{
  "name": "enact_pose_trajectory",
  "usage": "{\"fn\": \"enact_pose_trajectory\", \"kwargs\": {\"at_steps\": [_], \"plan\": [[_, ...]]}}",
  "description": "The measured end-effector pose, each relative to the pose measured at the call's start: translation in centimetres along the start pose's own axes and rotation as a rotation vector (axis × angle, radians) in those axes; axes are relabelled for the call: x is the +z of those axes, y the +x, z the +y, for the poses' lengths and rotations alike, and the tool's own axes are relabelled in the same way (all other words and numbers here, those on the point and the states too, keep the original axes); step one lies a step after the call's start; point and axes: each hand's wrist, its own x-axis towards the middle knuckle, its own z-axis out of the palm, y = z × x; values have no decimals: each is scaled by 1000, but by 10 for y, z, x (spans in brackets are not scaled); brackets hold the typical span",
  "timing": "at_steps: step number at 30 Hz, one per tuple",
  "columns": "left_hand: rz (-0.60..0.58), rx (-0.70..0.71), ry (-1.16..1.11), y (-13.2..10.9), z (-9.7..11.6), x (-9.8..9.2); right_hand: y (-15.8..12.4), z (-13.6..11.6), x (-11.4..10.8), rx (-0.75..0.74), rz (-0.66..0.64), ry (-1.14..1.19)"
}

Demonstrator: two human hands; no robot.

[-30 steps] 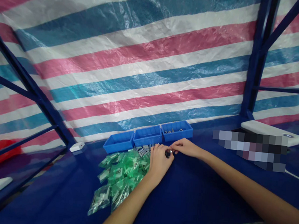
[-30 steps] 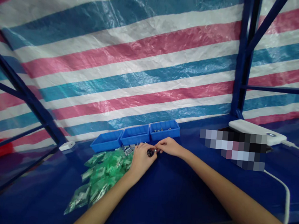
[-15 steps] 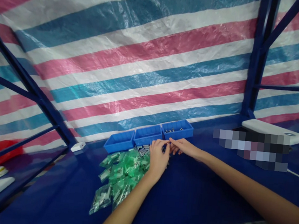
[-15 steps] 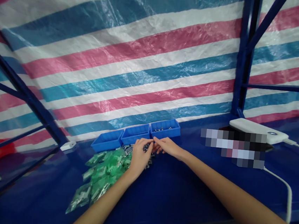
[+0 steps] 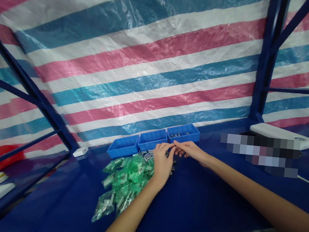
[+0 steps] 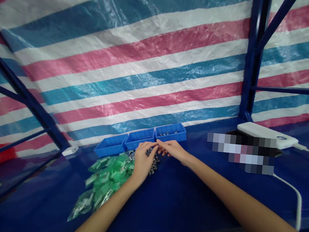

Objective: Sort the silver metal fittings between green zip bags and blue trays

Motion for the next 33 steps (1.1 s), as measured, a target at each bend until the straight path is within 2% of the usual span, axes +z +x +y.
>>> {"fn": "enact_pose_trajectory", "kwargs": {"at_steps": [11, 17, 23, 28, 33], "plan": [[61, -25, -64, 1, -1, -1, -4, -5, 3, -120, 107, -25], [47, -49, -40, 1, -6, 2, -4, -5, 3, -136, 135, -15], [-92, -90, 134, 0, -8, 1, -1, -3, 3, -169, 188, -47], [-272, -53, 341, -5, -6, 2, 0, -3, -3, -140, 334, -30], [-357, -41, 394, -8, -8, 6, 8, 8, -12, -119, 409, 12]]}}
